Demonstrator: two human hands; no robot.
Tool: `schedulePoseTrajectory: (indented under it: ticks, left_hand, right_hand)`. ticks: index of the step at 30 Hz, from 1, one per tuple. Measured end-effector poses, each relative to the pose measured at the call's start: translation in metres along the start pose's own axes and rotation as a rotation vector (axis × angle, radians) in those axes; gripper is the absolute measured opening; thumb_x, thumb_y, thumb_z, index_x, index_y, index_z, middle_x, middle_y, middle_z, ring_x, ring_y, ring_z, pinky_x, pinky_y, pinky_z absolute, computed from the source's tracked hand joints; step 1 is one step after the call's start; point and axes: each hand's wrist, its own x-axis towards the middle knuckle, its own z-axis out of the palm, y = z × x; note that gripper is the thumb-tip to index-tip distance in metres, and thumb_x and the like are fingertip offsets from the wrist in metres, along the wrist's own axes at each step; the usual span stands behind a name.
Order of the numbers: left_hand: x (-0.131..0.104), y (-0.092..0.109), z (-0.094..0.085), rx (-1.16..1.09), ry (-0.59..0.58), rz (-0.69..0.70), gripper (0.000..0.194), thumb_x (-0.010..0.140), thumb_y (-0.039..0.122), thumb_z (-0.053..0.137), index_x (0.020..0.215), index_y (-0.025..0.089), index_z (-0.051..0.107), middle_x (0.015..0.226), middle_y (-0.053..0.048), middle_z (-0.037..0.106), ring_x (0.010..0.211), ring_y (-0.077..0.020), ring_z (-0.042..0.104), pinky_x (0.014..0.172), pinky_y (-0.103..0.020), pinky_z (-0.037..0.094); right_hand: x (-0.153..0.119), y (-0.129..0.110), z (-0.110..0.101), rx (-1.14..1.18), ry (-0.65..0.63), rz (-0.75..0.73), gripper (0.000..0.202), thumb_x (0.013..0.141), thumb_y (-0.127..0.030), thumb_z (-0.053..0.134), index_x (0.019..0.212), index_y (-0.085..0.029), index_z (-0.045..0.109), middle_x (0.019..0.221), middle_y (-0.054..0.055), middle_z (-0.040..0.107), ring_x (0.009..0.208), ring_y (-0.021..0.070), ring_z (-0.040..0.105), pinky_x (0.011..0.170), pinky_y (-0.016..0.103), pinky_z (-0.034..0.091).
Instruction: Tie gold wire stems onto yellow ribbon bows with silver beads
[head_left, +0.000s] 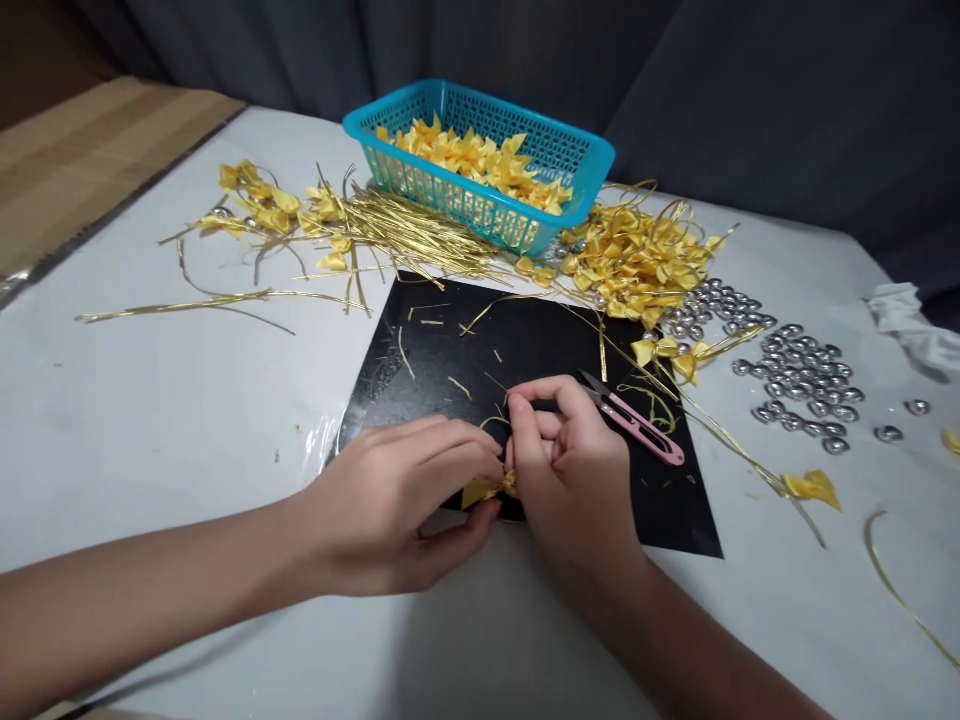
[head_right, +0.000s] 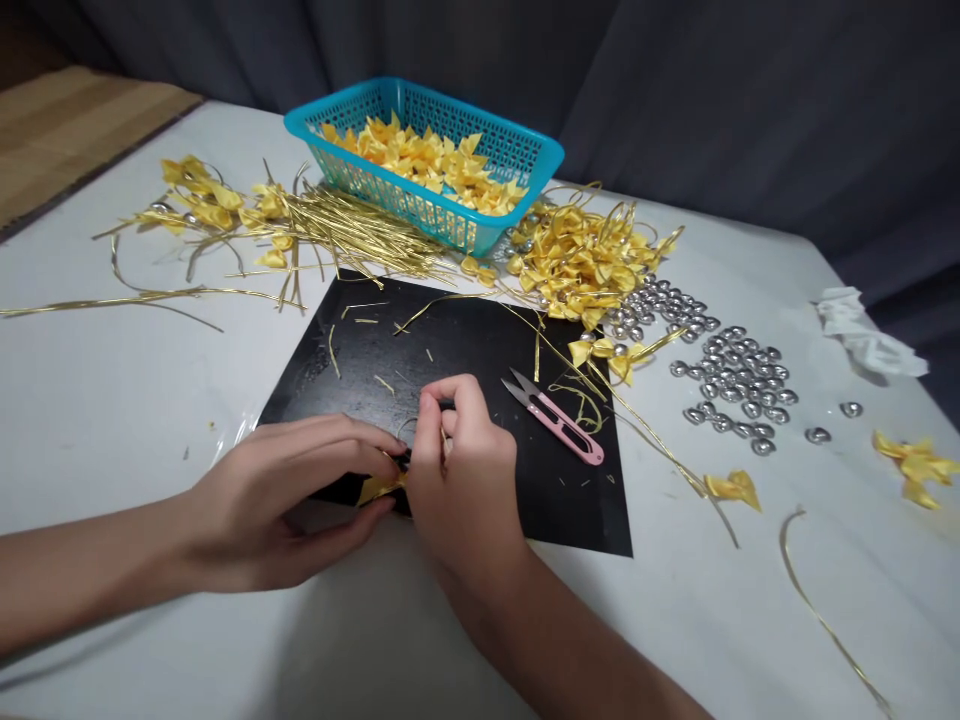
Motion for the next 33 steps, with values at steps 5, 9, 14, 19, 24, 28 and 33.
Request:
schedulePoseTrajectory:
  ticks: [5, 9, 14, 19, 24, 28, 33]
  left_hand:
    - [-0.002, -0.001, 0.001, 0.040, -0.028, -0.041, 0.016, 0.075, 0.007, 0.048, 0.084, 0.018, 0.055, 0.084, -0.003, 0.066, 0.075, -0.0130, 0.062, 0.065, -0.023, 0.050]
    - [-0.004, -0.003, 0.001, 0.145, -0.048, 0.019, 0.017, 0.078, 0.006, 0.044, 0.083, 0.017, 0.056, 0.082, -0.003, 0.065, 0.070, -0.0120, 0.059, 0.060, -0.021, 0.048]
    - [-0.001, -0.006, 0.000, 0.102, 0.001, 0.044, 0.015, 0.079, 0.006, 0.048, 0.083, 0.016, 0.058, 0.083, -0.003, 0.066, 0.073, -0.0127, 0.061, 0.063, -0.022, 0.049]
    - [0.007, -0.009, -0.005, -0.149, -0.102, -0.060, 0.010, 0.078, 0.013, 0.057, 0.087, 0.017, 0.060, 0.082, -0.002, 0.068, 0.068, -0.0104, 0.061, 0.062, -0.020, 0.048]
    - [0.010, -0.011, -0.007, -0.197, -0.137, -0.053, 0.005, 0.079, 0.014, 0.058, 0.081, 0.016, 0.061, 0.078, -0.003, 0.069, 0.069, -0.0112, 0.062, 0.062, -0.021, 0.049]
    - [0.007, -0.011, -0.006, -0.106, -0.139, 0.065, 0.013, 0.082, 0.009, 0.051, 0.084, 0.015, 0.063, 0.085, -0.006, 0.069, 0.074, -0.0131, 0.062, 0.068, -0.023, 0.049]
    - [0.005, -0.013, -0.004, -0.052, -0.096, 0.117, 0.014, 0.084, 0.010, 0.052, 0.084, 0.013, 0.065, 0.082, -0.007, 0.069, 0.073, -0.0138, 0.061, 0.068, -0.024, 0.049]
  right_hand:
    - [0.001, 0.002, 0.002, 0.001, 0.006, 0.009, 0.008, 0.089, -0.025, 0.043, 0.084, -0.020, 0.046, 0.045, -0.007, 0.046, 0.038, 0.0076, 0.040, 0.043, 0.020, 0.029]
    - [0.001, 0.002, 0.003, 0.081, -0.041, 0.077, 0.010, 0.088, -0.027, 0.044, 0.083, -0.020, 0.047, 0.045, -0.008, 0.046, 0.038, 0.0072, 0.040, 0.041, 0.019, 0.029]
    - [0.002, 0.001, 0.002, 0.177, -0.080, 0.186, 0.013, 0.085, -0.032, 0.048, 0.081, -0.019, 0.048, 0.044, -0.008, 0.045, 0.037, 0.0061, 0.035, 0.038, 0.017, 0.026]
    - [0.005, 0.001, 0.000, 0.216, -0.102, 0.217, 0.015, 0.082, -0.033, 0.052, 0.080, -0.018, 0.051, 0.044, -0.007, 0.047, 0.037, 0.0062, 0.037, 0.038, 0.017, 0.027]
    - [0.006, 0.000, -0.001, 0.224, -0.112, 0.242, 0.015, 0.081, -0.033, 0.052, 0.079, -0.018, 0.051, 0.043, -0.008, 0.046, 0.036, 0.0059, 0.035, 0.037, 0.017, 0.025]
    - [0.005, 0.002, -0.002, 0.183, -0.095, 0.194, 0.013, 0.083, -0.031, 0.050, 0.079, -0.019, 0.050, 0.042, -0.009, 0.044, 0.035, 0.0056, 0.033, 0.037, 0.017, 0.024]
    - [0.003, 0.004, -0.001, 0.089, -0.061, 0.081, 0.011, 0.087, -0.028, 0.046, 0.081, -0.019, 0.048, 0.044, -0.008, 0.045, 0.037, 0.0060, 0.037, 0.039, 0.017, 0.026]
